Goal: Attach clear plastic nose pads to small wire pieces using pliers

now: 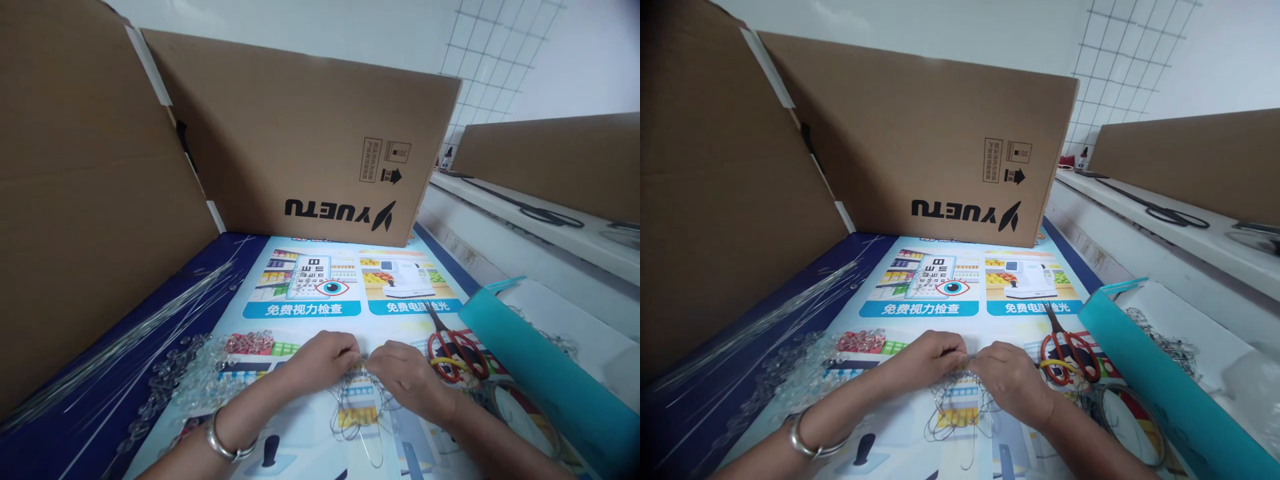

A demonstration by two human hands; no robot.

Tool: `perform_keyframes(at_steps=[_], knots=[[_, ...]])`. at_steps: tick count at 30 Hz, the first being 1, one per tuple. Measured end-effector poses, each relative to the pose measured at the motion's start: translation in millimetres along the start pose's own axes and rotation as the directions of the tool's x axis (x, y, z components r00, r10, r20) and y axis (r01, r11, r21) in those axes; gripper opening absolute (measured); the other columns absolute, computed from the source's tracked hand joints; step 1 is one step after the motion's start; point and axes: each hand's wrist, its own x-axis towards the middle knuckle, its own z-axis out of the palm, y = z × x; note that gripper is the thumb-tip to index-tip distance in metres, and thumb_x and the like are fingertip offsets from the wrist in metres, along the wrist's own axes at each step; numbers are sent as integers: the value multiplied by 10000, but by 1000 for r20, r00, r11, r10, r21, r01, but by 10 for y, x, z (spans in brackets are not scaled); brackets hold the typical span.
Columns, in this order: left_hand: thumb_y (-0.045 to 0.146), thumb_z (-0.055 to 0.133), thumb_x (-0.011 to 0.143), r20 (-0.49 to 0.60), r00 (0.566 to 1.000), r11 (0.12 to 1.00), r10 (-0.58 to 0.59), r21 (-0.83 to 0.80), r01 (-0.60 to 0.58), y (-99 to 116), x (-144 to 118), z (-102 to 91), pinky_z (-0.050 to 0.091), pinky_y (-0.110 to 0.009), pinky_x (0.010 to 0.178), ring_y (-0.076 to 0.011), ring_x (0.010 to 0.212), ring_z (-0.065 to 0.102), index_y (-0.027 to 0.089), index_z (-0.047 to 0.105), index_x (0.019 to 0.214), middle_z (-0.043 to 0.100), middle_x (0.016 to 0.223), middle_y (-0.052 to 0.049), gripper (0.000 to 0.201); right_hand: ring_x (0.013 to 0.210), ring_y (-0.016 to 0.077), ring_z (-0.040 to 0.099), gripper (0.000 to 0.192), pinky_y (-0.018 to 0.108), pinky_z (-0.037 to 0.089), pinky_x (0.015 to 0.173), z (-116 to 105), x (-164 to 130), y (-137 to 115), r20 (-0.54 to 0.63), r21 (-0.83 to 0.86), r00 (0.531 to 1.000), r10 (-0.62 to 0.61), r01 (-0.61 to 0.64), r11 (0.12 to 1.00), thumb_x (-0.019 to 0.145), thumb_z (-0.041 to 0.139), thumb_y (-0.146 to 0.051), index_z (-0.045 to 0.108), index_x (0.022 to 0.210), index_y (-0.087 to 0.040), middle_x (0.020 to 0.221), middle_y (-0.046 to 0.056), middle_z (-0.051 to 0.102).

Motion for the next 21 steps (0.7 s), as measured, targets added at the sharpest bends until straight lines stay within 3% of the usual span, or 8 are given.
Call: perform_keyframes(at_steps=[21], knots=[[230,404,820,13,1000,1000,-7,-9,7,29,3,-2,332,-199,567,-110,643,498,169,586,711,596,693,20,221,788,132,567,197,264,455,698,16,-15,14,-5,40,1000,9,-9,999,870,426,-115,588,944,-199,865,32,645]])
